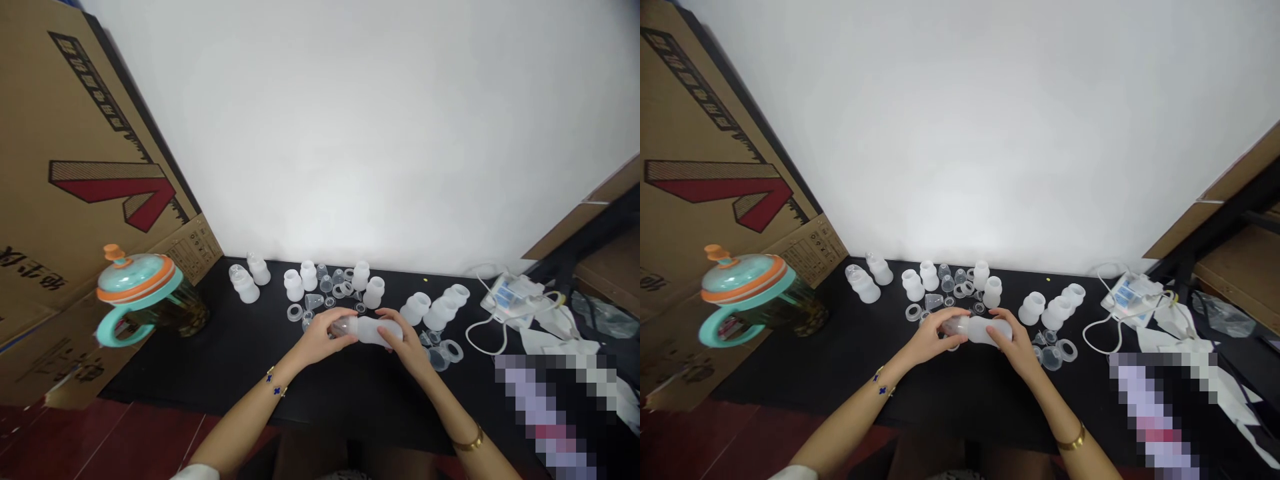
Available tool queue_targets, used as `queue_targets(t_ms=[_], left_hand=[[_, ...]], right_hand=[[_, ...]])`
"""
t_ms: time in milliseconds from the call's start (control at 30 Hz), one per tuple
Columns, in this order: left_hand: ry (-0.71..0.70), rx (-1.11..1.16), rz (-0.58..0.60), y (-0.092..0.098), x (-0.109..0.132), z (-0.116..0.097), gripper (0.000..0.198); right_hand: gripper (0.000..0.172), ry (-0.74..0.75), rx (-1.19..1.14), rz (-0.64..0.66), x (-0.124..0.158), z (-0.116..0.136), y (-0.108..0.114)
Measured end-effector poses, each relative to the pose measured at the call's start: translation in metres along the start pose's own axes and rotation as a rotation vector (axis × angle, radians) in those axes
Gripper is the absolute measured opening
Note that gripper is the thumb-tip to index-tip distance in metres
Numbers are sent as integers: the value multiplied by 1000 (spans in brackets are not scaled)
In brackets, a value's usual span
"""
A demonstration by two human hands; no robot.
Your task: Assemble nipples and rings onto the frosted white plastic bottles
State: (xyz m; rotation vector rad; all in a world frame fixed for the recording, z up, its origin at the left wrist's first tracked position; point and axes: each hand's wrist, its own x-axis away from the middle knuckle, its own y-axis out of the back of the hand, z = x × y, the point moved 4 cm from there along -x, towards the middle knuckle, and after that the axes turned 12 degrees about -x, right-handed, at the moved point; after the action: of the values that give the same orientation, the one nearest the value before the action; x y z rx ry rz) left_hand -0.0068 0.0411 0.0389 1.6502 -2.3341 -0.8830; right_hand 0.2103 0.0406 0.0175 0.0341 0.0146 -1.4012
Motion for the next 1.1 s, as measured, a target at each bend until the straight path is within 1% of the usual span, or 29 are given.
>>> queue_targets(t_ms=[100,200,300,400,533,633,733,833,900,1100], left_hand=[[3,-11,-136,2,-1,3,50],[4,-56,-276,6,-1,8,46],[-35,-113,-336,8,0,10,42],[-100,-179,-321,7,2,7,48],[-178,-249,-273,3,4,1,60],[-202,-279,-258,1,4,0,63],[-187,-283,-264,0,3,3,68],[-132,-296,-292,-1,2,8,76],[-118,-326,-301,-2,2,10,76],[-138,-419,-330,-1,4,12,71]], right_hand=[[45,-37,-35,6,-1,-3,-3],[48,-41,-59,38,-1,-5,-8],[53,-74,-119,105,-2,-10,-14],[56,-114,-186,155,-1,-14,-19],[58,-166,-238,164,-1,-16,-22],[61,-171,-232,179,-1,-17,-23],[62,-141,-241,192,-1,-19,-23],[61,-104,-246,195,-2,-20,-23],[60,-101,-230,194,-2,-20,-22],[57,-127,-222,209,0,-17,-23]])
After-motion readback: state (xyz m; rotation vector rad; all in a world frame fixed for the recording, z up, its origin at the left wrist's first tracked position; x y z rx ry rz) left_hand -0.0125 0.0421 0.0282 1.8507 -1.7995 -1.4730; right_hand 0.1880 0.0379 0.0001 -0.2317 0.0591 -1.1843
